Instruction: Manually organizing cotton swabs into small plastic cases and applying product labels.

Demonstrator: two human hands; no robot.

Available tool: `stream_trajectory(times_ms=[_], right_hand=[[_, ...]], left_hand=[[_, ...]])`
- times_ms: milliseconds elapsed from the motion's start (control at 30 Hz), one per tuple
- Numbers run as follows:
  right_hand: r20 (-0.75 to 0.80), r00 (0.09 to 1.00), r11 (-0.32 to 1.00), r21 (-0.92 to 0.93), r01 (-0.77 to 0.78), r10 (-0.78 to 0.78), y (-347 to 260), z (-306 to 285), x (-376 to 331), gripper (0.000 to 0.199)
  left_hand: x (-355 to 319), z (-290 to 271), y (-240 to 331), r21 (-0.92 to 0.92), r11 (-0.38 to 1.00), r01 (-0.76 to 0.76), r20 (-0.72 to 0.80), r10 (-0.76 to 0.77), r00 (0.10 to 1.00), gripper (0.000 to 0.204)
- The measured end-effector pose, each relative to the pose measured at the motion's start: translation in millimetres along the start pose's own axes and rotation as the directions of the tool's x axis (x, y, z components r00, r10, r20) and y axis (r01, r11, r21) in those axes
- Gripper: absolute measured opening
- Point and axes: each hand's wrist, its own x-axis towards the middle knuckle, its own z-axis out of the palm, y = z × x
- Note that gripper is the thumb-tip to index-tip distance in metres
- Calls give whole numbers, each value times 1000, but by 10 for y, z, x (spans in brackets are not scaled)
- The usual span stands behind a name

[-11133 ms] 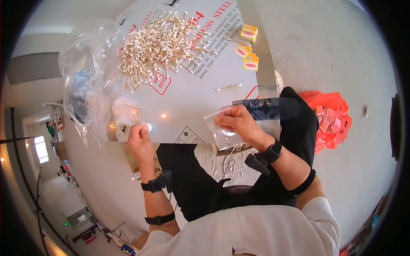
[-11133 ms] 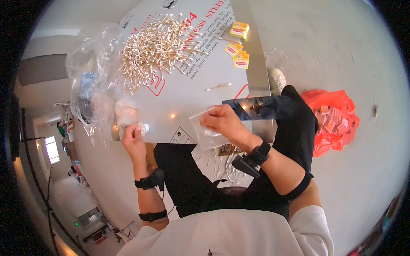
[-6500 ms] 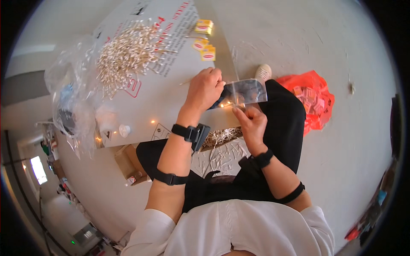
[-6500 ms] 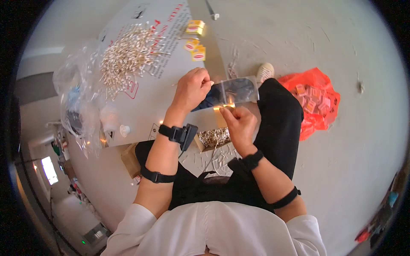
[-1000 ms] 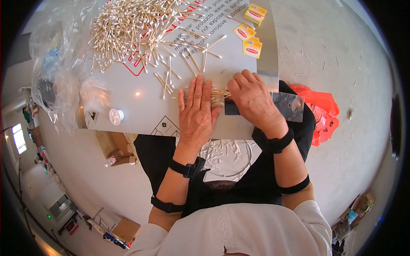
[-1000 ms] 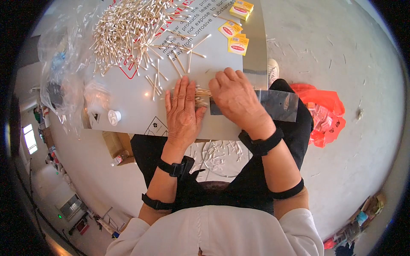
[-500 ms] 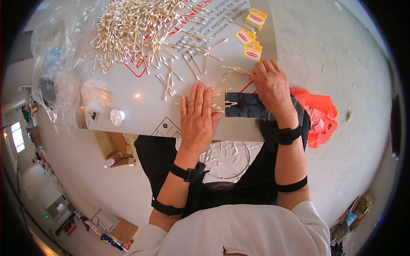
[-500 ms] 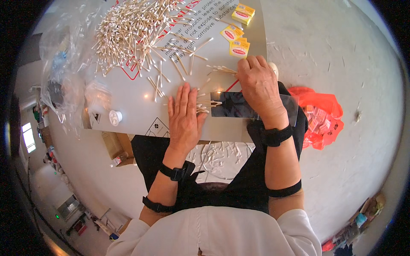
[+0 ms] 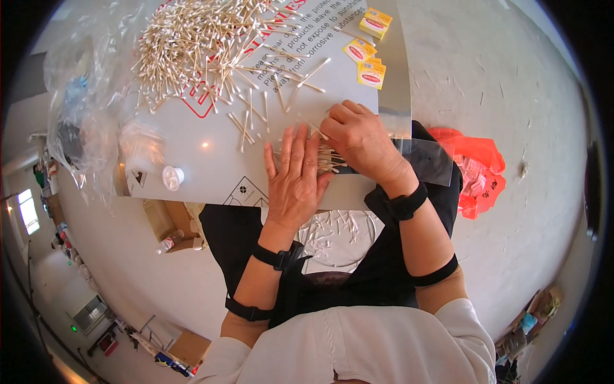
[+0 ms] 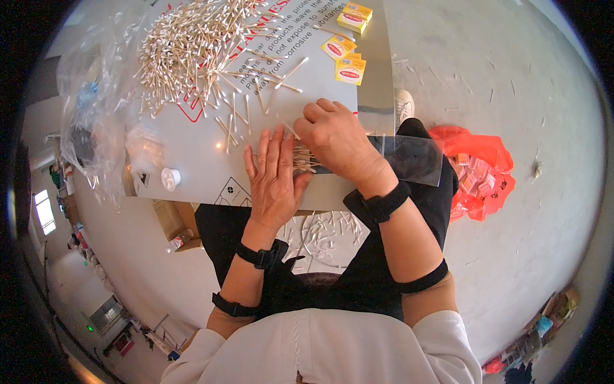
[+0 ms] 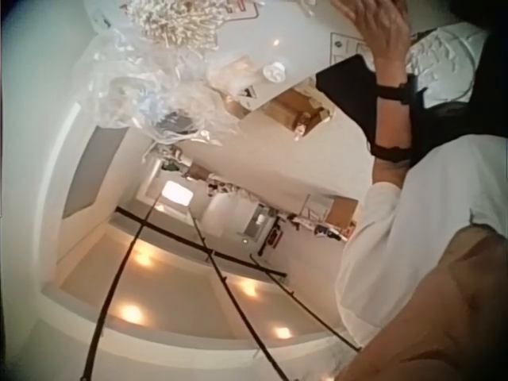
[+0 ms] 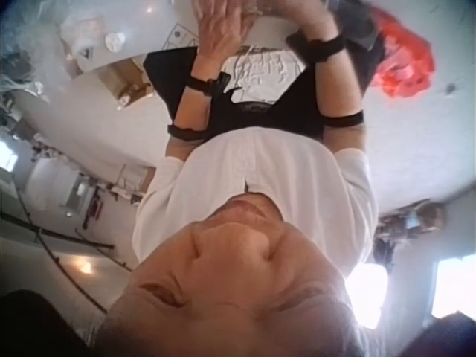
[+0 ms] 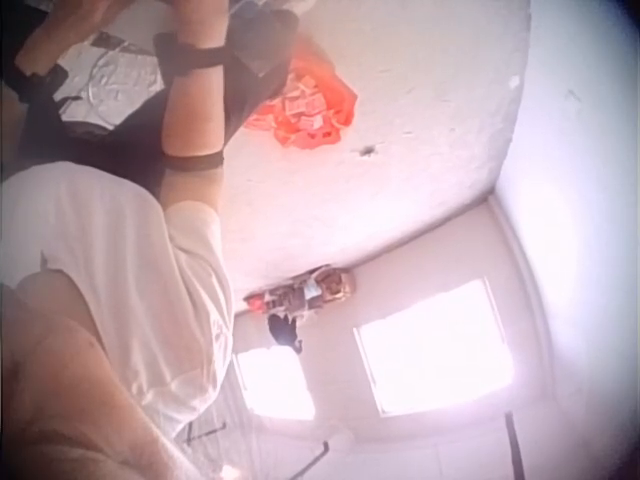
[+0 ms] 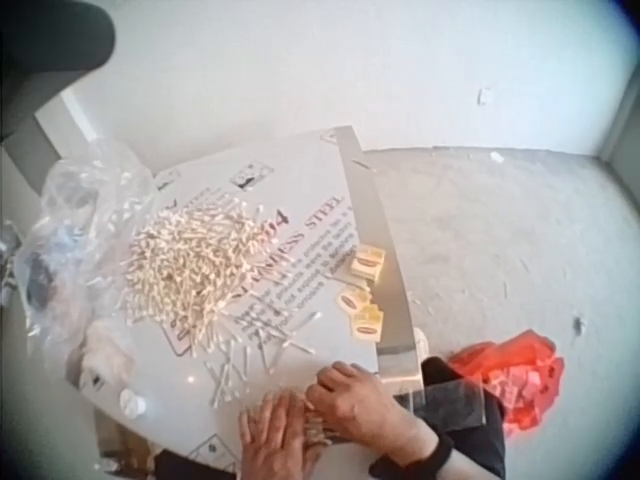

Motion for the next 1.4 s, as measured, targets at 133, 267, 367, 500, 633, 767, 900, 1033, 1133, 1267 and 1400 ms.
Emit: stream_trajectory(times_ms=[133, 267, 367, 500, 633, 767, 900, 1033, 1133, 1267, 1400], right_hand=[[-80, 993, 991, 108, -79, 88, -47, -32, 16, 16], [-113, 981, 972, 190, -136, 160, -6, 0, -2, 19], [-108, 987, 978, 183, -99, 120, -5, -3, 18, 17], [-173, 968, 981, 100, -168, 184, -63, 126, 49, 11], [-226, 948, 975, 36, -221, 223, -106, 193, 97, 9], [-188, 976, 993, 72, -98, 110, -14, 137, 100, 10], [-58, 998, 990, 140, -11, 19, 51, 66, 48, 14], [-306, 935, 955, 282, -93, 181, 60, 133, 34, 13], [-341, 808, 809, 527, -259, 481, 61, 122, 44, 10], [-389, 805, 862, 426, -275, 449, 26, 103, 24, 12], [-406, 778, 863, 378, -335, 480, 51, 79, -40, 11]], left_hand=[[-4, 32, -17, 6, 1000, -21, -26, 21, 999, 74], [34, 47, -22, -70, 998, 12, -9, -13, 1000, 79], [40, 14, -9, -34, 999, 7, 2, -7, 1000, 76], [51, 40, -20, -26, 998, -51, -41, 50, 998, 72], [44, 72, -45, -66, 991, -112, -77, 107, 991, 71], [-43, 92, -46, -103, 989, -106, -100, 96, 990, 72], [15, 28, 70, -58, 998, -4, -26, 2, 1000, 79], [159, -18, 122, -61, 998, 9, 39, -7, 999, 85], [386, 0, 92, 7, 999, 41, 47, -41, 998, 88], [418, 9, 105, 68, 997, 46, 6, -47, 999, 91], [124, 63, 239, 5, 996, 90, 26, -90, 996, 93]])
